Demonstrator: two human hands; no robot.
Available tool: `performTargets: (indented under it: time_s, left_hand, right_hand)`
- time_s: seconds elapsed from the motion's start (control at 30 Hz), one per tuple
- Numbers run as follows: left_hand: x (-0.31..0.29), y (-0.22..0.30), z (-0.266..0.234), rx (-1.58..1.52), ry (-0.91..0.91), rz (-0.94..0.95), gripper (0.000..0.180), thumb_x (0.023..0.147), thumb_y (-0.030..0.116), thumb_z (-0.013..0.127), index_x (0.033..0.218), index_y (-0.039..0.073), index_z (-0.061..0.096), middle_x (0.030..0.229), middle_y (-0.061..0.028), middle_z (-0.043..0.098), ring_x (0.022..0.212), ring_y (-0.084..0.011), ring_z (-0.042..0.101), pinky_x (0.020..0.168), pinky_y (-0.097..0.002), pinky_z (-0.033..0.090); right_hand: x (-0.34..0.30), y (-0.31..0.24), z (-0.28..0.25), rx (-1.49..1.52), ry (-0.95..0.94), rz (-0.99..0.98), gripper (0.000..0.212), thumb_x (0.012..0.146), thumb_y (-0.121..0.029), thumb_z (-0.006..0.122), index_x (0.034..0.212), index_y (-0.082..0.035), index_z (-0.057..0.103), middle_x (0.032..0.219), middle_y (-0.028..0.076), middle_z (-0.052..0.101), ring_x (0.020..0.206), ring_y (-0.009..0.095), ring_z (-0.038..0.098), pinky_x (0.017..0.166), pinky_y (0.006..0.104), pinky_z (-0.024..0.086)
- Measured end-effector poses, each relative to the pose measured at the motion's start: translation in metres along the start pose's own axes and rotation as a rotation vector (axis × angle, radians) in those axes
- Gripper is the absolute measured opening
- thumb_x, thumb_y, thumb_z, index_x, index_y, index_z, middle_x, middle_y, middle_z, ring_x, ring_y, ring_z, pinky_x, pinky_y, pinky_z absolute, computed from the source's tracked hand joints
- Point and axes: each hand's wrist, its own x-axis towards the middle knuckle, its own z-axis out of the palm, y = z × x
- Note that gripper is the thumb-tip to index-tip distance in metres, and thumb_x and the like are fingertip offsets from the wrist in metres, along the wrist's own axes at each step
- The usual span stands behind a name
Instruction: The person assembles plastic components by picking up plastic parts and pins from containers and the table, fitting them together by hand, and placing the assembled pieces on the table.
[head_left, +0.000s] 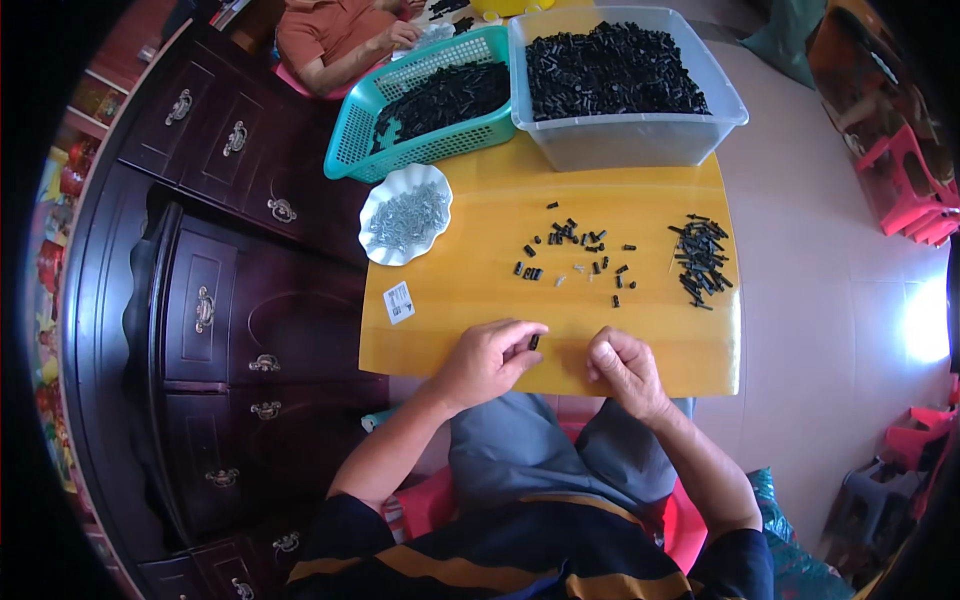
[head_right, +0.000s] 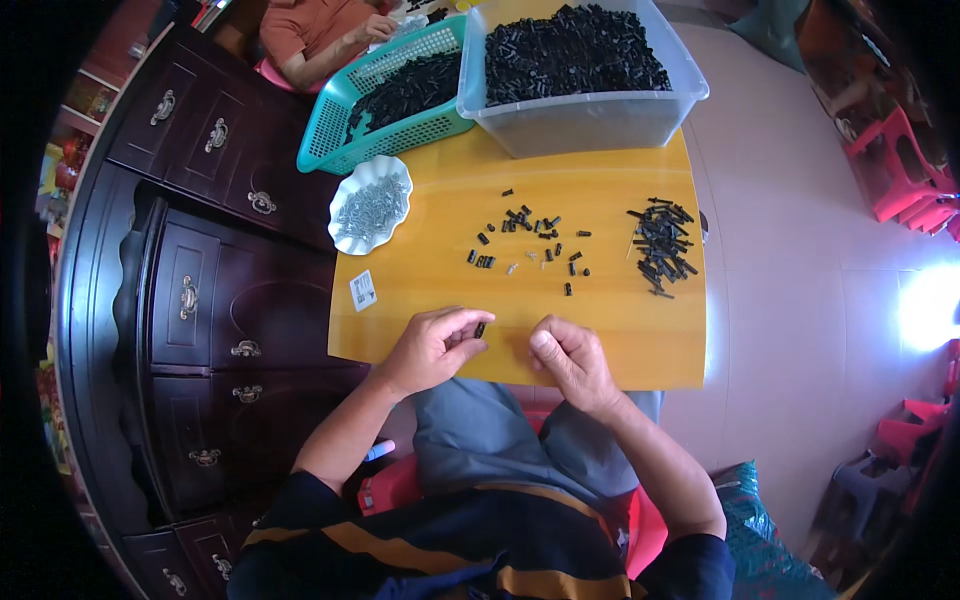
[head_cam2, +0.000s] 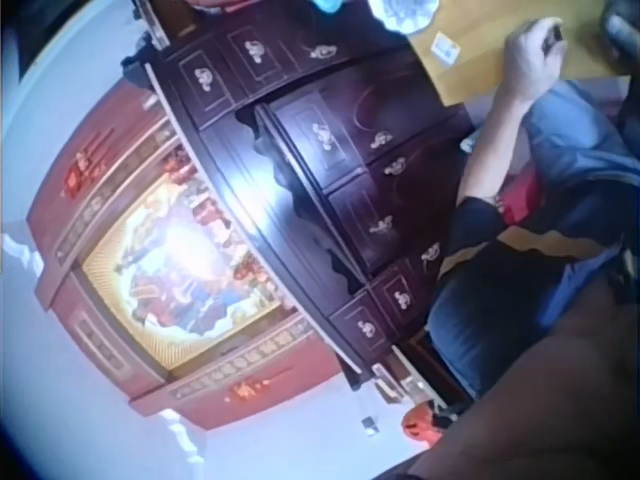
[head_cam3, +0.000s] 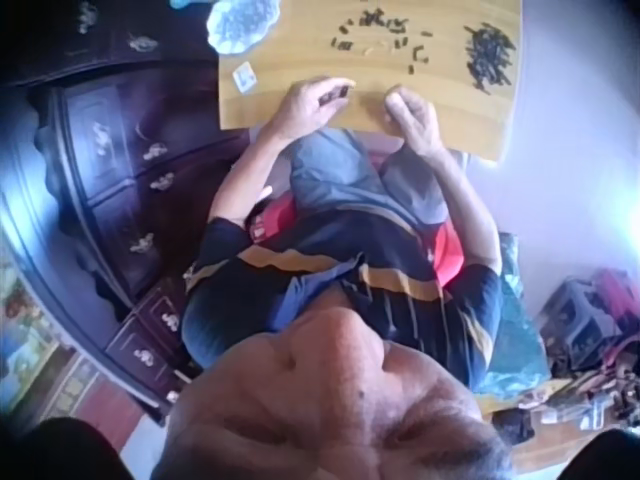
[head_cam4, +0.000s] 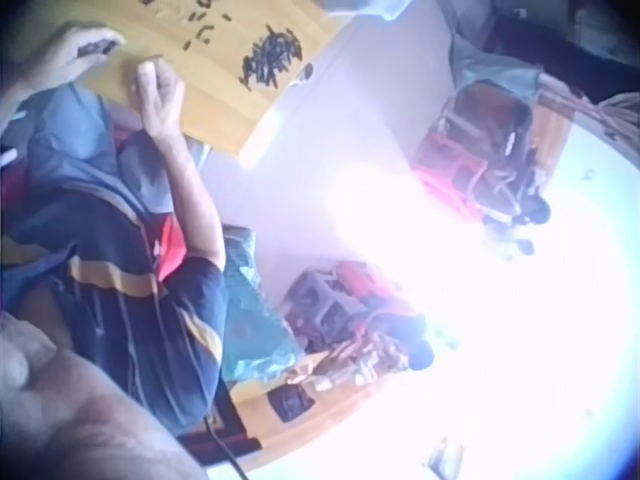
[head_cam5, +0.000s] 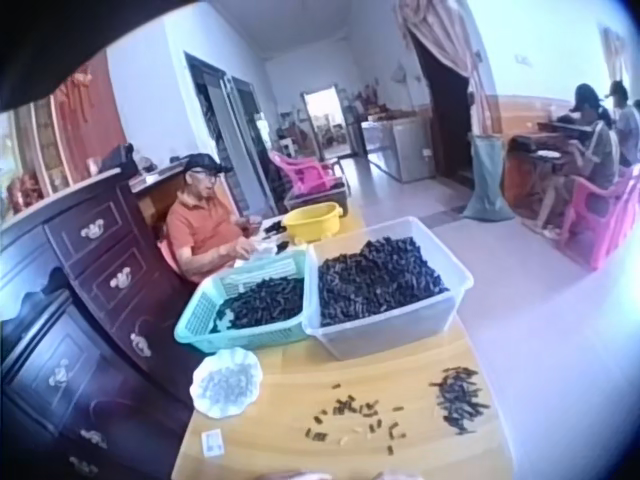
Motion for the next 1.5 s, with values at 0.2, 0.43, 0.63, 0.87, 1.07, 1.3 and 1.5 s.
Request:
performTargets:
  time_s: [0.2, 0.43, 0.63, 0.87, 1.07, 1.3, 1.5]
  left_hand:
    - [0.048, -0.019, -0.060, 0.190, 0.083, -0.178, 0.028, 0.087, 0.013, 0.063, 0.112, 0.003, 0.069, 0.063, -0.0072, 0.062, 0.055, -0.0133, 0.058, 0.056, -0.0309, 0.048]
    - [0.148, -0.045, -0.143, 0.009, 0.537, 0.032, 0.061, 0.087, 0.009, 0.066, 0.143, -0.002, 0.043, 0.117, -0.0157, 0.066, 0.099, -0.0168, 0.065, 0.084, -0.0294, 0.054]
    - [0.069, 0.041, -0.035, -0.532, -0.197, -0.031, 0.031, 0.102, 0.018, 0.056, 0.127, 0.001, 0.062, 0.120, -0.0066, 0.065, 0.110, -0.0130, 0.061, 0.092, -0.0273, 0.049]
    - [0.041, 0.092, 0.081, -1.040, -0.558, 0.062, 0.051, 0.106, 0.040, 0.045, 0.132, -0.003, 0.056, 0.121, -0.0118, 0.064, 0.113, -0.0167, 0.060, 0.100, -0.0304, 0.045]
    - [0.030, 0.130, 0.098, -1.125, -0.686, 0.209, 0.059, 0.106, 0.047, 0.036, 0.126, -0.002, 0.062, 0.119, -0.0151, 0.066, 0.111, -0.0230, 0.061, 0.099, -0.0363, 0.044]
    - [-0.003, 0.160, 0.068, -0.777, -0.166, 0.695, 0.051, 0.098, 0.043, 0.053, 0.118, -0.002, 0.064, 0.111, -0.0243, 0.066, 0.108, -0.0383, 0.062, 0.093, -0.0473, 0.048]
    - [-0.021, 0.193, 0.048, -0.755, -0.163, 0.947, 0.069, 0.100, 0.059, 0.034, 0.128, 0.002, 0.060, 0.123, -0.0188, 0.065, 0.115, -0.0358, 0.061, 0.104, -0.0469, 0.040]
  right_hand:
    - [-0.006, -0.001, -0.002, -0.067, -0.022, -0.005, 0.036, 0.105, -0.028, 0.051, 0.082, -0.002, 0.056, 0.074, 0.002, 0.057, 0.070, 0.011, 0.054, 0.066, 0.0259, 0.045]
    - [-0.007, -0.016, -0.012, 0.611, 0.020, 0.005, 0.028, 0.099, -0.035, 0.060, 0.090, -0.008, 0.055, 0.070, 0.003, 0.052, 0.064, 0.013, 0.051, 0.066, 0.0298, 0.046]
    - [-0.030, -0.207, -0.023, 1.305, -0.779, -0.773, 0.018, 0.092, -0.023, 0.060, 0.087, -0.006, 0.059, 0.070, 0.008, 0.060, 0.059, 0.018, 0.060, 0.060, 0.0306, 0.051]
    - [-0.020, -0.240, -0.033, 1.074, -1.276, -0.634, 0.018, 0.095, -0.020, 0.054, 0.086, -0.004, 0.056, 0.077, 0.010, 0.061, 0.067, 0.020, 0.062, 0.067, 0.0352, 0.052]
    - [-0.019, -0.249, -0.017, 1.010, -1.352, -0.553, 0.019, 0.096, -0.020, 0.054, 0.086, -0.004, 0.057, 0.078, 0.010, 0.062, 0.068, 0.020, 0.063, 0.067, 0.0357, 0.052]
    - [-0.008, -0.257, 0.001, 0.946, -1.440, -0.505, 0.020, 0.096, -0.021, 0.055, 0.086, -0.003, 0.058, 0.079, 0.011, 0.062, 0.069, 0.021, 0.063, 0.067, 0.0363, 0.053]
    - [0.006, -0.259, 0.017, 0.909, -1.521, -0.487, 0.021, 0.096, -0.021, 0.055, 0.086, -0.003, 0.059, 0.081, 0.011, 0.063, 0.070, 0.022, 0.064, 0.067, 0.0368, 0.053]
